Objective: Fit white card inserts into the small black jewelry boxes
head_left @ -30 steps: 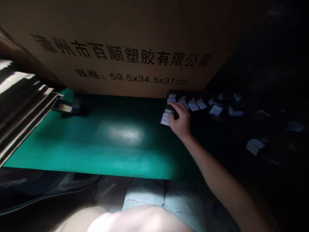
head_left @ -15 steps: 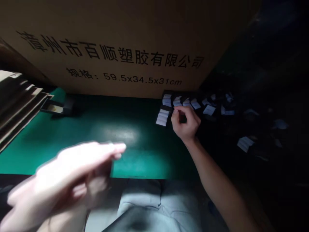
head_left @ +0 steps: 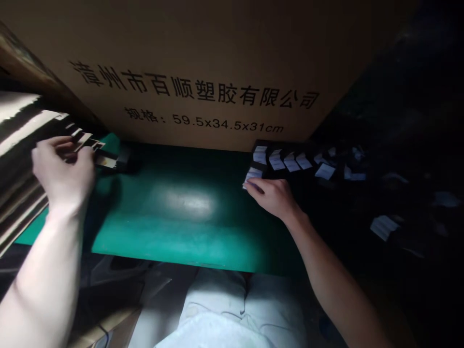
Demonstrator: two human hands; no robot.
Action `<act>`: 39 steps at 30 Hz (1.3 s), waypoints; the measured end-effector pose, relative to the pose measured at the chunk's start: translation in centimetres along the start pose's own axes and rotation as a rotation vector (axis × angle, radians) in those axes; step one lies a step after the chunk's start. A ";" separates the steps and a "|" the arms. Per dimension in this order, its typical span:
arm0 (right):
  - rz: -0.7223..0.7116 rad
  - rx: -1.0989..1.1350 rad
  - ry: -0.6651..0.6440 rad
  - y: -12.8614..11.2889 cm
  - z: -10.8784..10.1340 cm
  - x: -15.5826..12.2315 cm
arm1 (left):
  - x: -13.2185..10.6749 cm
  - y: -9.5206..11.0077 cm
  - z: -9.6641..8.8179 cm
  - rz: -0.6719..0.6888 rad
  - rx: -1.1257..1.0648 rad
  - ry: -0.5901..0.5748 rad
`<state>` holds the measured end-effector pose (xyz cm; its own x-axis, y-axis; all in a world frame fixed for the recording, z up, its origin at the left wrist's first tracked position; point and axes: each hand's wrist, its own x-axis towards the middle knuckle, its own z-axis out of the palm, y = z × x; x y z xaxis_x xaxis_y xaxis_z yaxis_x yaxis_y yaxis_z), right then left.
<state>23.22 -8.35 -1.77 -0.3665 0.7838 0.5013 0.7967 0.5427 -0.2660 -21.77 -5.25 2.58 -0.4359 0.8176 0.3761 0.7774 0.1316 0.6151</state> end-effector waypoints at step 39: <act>0.457 -0.158 0.065 3.7 -8.2 -10.7 | -6.4 13.8 13.2 0.469 -0.478 -0.929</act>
<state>34.01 -17.18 -1.33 0.0648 0.9079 0.4142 0.9340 0.0909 -0.3454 -2.27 -1.25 -0.42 0.5094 0.8543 0.1034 0.4366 -0.3602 0.8244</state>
